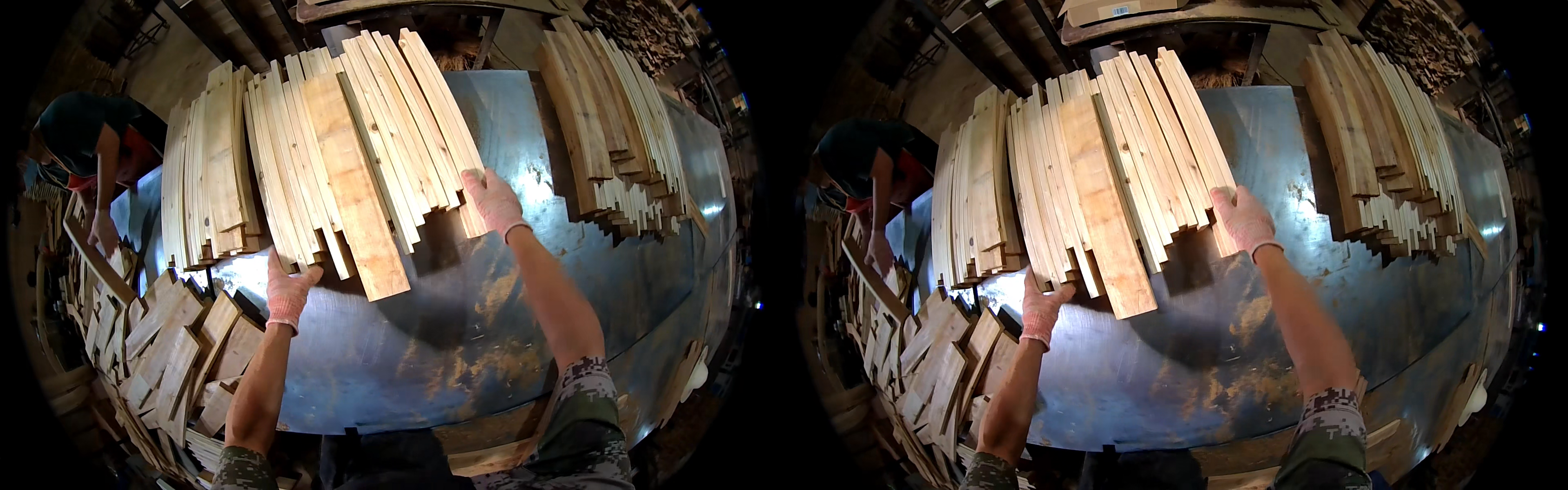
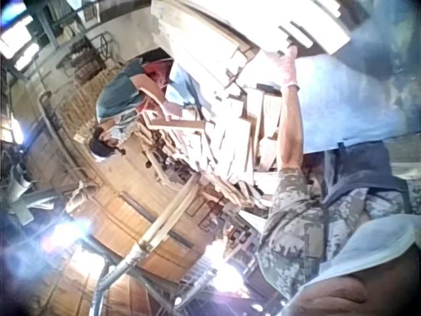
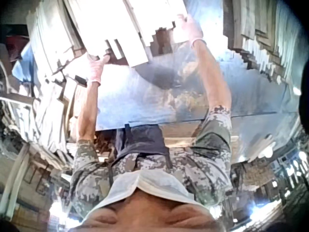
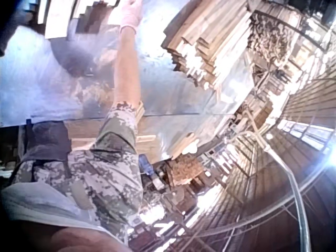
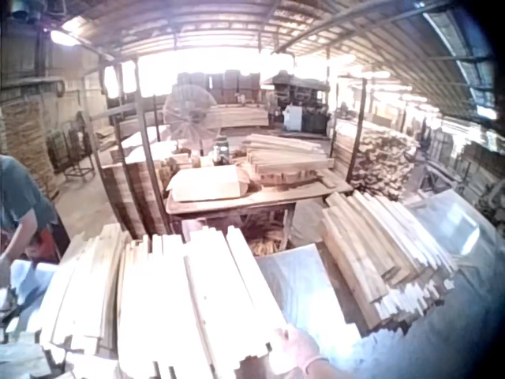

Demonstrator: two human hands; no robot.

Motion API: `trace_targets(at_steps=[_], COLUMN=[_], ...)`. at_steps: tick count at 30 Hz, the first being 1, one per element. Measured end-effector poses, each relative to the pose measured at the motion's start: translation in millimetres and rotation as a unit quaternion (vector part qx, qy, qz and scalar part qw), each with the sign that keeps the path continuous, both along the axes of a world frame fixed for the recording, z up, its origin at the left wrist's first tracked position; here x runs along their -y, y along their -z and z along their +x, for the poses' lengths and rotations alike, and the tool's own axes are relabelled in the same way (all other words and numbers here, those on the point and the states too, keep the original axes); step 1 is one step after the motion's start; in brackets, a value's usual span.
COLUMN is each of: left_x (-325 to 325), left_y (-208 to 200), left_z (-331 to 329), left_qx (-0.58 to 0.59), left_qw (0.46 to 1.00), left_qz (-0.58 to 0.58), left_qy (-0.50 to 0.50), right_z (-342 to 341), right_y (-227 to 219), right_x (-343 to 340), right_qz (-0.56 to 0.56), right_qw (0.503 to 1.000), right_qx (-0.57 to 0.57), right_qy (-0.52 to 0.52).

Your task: The person picks up stacks of light-colored wooden planks from a metal table and places them onto a conveyor belt. They repeatedly lift, turn, and align the wood pieces by hand, working alongside another person in a busy workshop environment.

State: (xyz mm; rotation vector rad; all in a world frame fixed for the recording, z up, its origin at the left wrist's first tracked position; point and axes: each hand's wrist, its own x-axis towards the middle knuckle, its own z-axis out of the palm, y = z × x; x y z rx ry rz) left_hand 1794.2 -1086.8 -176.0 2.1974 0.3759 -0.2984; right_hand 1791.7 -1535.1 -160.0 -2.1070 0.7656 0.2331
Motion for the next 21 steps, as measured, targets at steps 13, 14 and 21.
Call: trace_targets(at_steps=[13, 14, 21], left_x=[9, 6, -65], left_y=[-6, -9, 8], left_z=[15, 10, -130], left_qx=[0.011, -0.009, 0.039], left_qw=[0.996, 0.997, 0.990], left_qz=[0.034, 0.029, -0.055], left_qy=[0.076, 0.074, 0.120], right_z=[53, 42, -121], right_y=[-6, -6, -13], right_x=[-34, -36, -77], right_qz=[-0.147, -0.147, -0.101], right_qw=[0.986, 0.985, 0.990], right_qx=[-0.008, -0.010, -0.049], right_qy=[0.081, 0.084, 0.085])
